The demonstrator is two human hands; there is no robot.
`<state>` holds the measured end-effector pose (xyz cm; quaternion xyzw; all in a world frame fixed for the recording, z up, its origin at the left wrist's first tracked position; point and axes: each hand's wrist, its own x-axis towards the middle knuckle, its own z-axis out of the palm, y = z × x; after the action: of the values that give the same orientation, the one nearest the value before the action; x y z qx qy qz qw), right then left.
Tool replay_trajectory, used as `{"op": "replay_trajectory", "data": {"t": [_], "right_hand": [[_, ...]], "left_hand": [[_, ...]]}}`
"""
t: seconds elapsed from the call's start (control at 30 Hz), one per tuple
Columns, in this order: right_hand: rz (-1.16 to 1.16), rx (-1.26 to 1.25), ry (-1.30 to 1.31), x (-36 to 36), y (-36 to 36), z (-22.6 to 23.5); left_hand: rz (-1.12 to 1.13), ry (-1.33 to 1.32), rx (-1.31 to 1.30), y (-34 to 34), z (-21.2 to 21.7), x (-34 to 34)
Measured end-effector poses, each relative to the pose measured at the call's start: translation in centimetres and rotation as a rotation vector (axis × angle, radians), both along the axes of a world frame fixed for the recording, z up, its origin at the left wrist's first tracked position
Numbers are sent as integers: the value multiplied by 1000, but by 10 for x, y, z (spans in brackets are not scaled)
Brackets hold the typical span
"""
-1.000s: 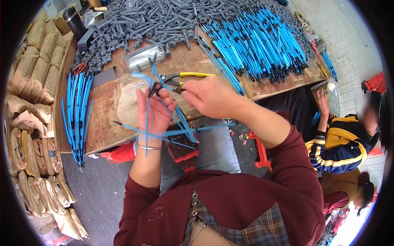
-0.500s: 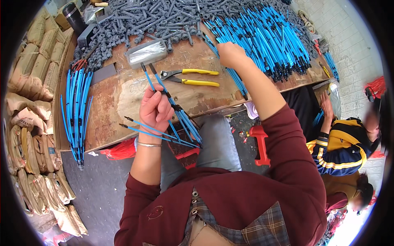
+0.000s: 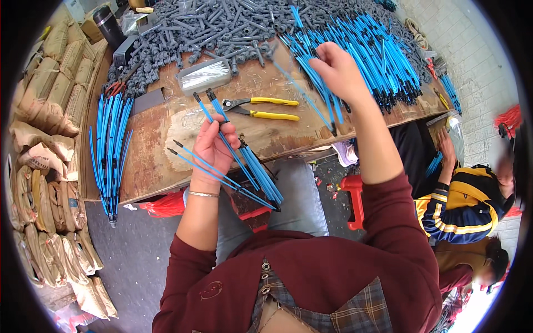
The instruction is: The person assembles the metal ribs and hub structure of umbrellas by connecting metal components with wire, using pliers.
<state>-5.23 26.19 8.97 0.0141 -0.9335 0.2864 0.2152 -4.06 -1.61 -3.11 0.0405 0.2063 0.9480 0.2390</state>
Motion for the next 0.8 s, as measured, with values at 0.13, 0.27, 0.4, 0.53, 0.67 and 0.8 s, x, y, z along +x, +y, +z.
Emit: {"op": "replay_trajectory", "data": {"t": [0.13, 0.27, 0.4, 0.53, 0.67, 0.8], "right_hand": [[442, -650, -264, 50, -41, 30], [588, -608, -466, 61, -59, 28], [66, -108, 322, 44, -36, 42], [298, -593, 182, 55, -51, 67], [537, -495, -391, 69, -88, 25], [467, -341, -394, 65, -106, -35]], "left_hand": [[-7, -8, -67, 3, 10, 2], [-162, 116, 69, -1, 6, 2], [-213, 157, 93, -2, -4, -4], [-159, 29, 13, 1, -1, -4], [-156, 70, 122, 7, 11, 3], [-46, 138, 117, 5, 14, 2]]}}
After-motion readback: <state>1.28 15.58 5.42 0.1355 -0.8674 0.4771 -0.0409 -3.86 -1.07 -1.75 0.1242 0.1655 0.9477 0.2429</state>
